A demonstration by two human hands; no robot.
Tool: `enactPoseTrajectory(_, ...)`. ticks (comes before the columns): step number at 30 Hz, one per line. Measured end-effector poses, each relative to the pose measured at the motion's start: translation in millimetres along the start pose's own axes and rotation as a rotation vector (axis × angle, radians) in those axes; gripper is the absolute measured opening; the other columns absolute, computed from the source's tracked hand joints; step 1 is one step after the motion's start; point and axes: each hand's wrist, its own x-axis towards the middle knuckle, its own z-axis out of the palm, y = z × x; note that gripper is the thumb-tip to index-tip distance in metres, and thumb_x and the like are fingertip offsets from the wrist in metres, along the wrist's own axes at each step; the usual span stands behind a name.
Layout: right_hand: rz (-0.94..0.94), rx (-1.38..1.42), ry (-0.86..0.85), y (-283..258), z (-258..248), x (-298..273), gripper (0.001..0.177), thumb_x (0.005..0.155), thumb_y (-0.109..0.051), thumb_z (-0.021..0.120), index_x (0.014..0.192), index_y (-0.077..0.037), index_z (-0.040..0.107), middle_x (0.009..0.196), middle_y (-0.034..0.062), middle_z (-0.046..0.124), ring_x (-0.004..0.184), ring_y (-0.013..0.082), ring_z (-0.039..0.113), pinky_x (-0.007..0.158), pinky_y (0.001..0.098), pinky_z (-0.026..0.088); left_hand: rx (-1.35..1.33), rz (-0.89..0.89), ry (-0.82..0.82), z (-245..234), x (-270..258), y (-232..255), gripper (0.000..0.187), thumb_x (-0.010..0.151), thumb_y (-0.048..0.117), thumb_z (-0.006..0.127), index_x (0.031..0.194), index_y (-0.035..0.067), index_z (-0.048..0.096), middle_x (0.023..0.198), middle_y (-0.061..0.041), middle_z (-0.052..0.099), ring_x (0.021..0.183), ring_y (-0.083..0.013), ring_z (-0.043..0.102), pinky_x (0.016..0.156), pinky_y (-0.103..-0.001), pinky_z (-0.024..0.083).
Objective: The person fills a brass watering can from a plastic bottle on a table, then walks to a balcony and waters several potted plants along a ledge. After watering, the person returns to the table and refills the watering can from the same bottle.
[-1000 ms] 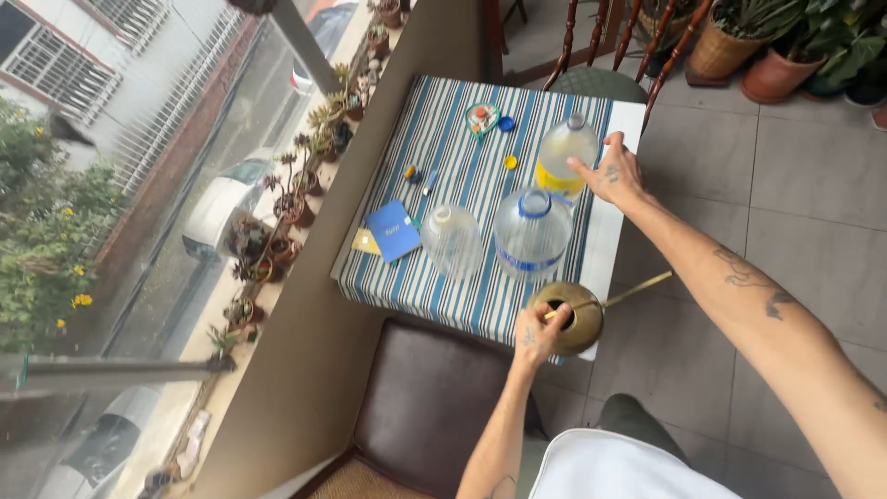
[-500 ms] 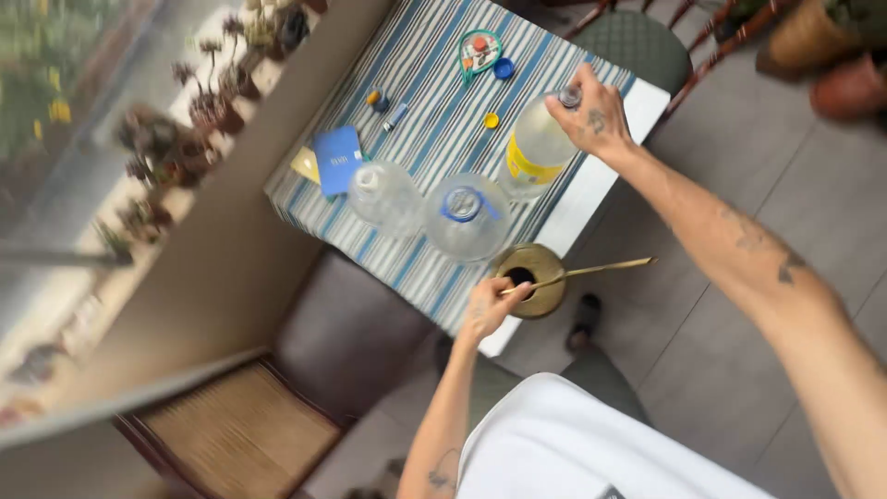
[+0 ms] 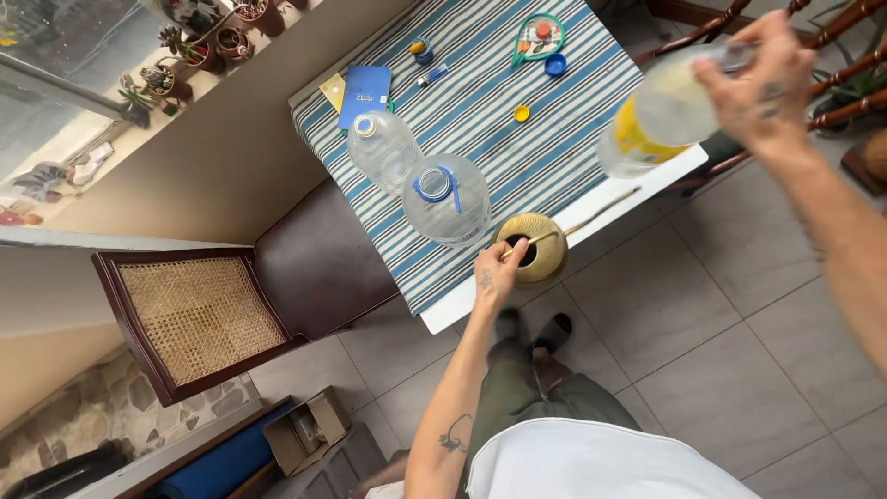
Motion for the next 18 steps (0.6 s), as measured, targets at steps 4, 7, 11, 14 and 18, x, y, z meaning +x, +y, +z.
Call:
enactPoseTrajectory(4, 0.007, -0.067, 0.008, 37.3, -27.3, -2.1, 0.035, 0.106, -0.021, 0.086, 0.115, 0.002, 0.060, 0.099, 0.0164, 0.071, 0.081, 0.0255, 0.068, 0.066, 0.0374, 0.052, 0.077, 0.024, 0.050, 27.7, 34.9, 22.4, 0.052, 0.084, 0.057, 0.050, 0.057, 0.017, 0.028, 0.058, 0.002, 0.035, 0.067, -0.0175, 0.037, 0.066, -0.032, 0.028)
enactPoseTrajectory(7, 0.023, 0.106, 0.002, 95.5, -20.0, -8.9, 0.034, 0.115, -0.004, 0.080, 0.124, 0.006, 0.049, 0.106, 0.0220, 0.061, 0.085, 0.0275, 0.060, 0.069, 0.0366, 0.048, 0.071, 0.093, 0.075, 44.9, 70.0, 34.9, 0.053, 0.084, 0.054, 0.050, 0.053, 0.016, 0.029, 0.054, 0.002, 0.036, 0.069, -0.0199, 0.038, 0.074, -0.033, 0.032)
enactPoseTrajectory(11, -0.068, 0.038, 0.073, 201.4, -20.5, -17.2, 0.029, 0.127, -0.001, 0.071, 0.129, 0.012, 0.046, 0.112, 0.0266, 0.046, 0.097, 0.0382, 0.045, 0.089, 0.0478, 0.038, 0.123, 0.210, 0.119, 69.2, 124.5, 32.5, 0.054, 0.084, 0.051, 0.048, 0.050, 0.013, 0.031, 0.050, -0.007, 0.040, 0.059, -0.0268, 0.042, 0.076, -0.036, 0.034)
enactPoseTrajectory(14, 1.025, 0.851, 0.025, 157.7, -27.9, 0.6, 0.072, 0.072, -0.073, 0.070, 0.126, -0.028, 0.055, 0.128, -0.0194, 0.064, 0.118, -0.0103, 0.064, 0.106, 0.0041, 0.050, 0.066, 0.115, 0.146, 76.5, 148.0, 36.1, 0.050, 0.086, 0.046, 0.048, 0.049, 0.014, 0.036, 0.052, -0.002, 0.043, 0.074, -0.0238, 0.044, 0.072, -0.038, 0.034)
enactPoseTrajectory(18, 0.702, 0.749, -0.205, 266.0, -19.5, -28.6, 0.050, 0.113, -0.059, 0.047, 0.137, -0.014, 0.048, 0.127, 0.0041, 0.057, 0.112, 0.0150, 0.057, 0.100, 0.0304, 0.047, 0.118, 0.073, 0.133, 80.4, 165.9, 36.6, 0.049, 0.086, 0.047, 0.040, 0.052, 0.013, 0.035, 0.054, -0.007, 0.042, 0.079, -0.0274, 0.041, 0.073, -0.039, 0.033)
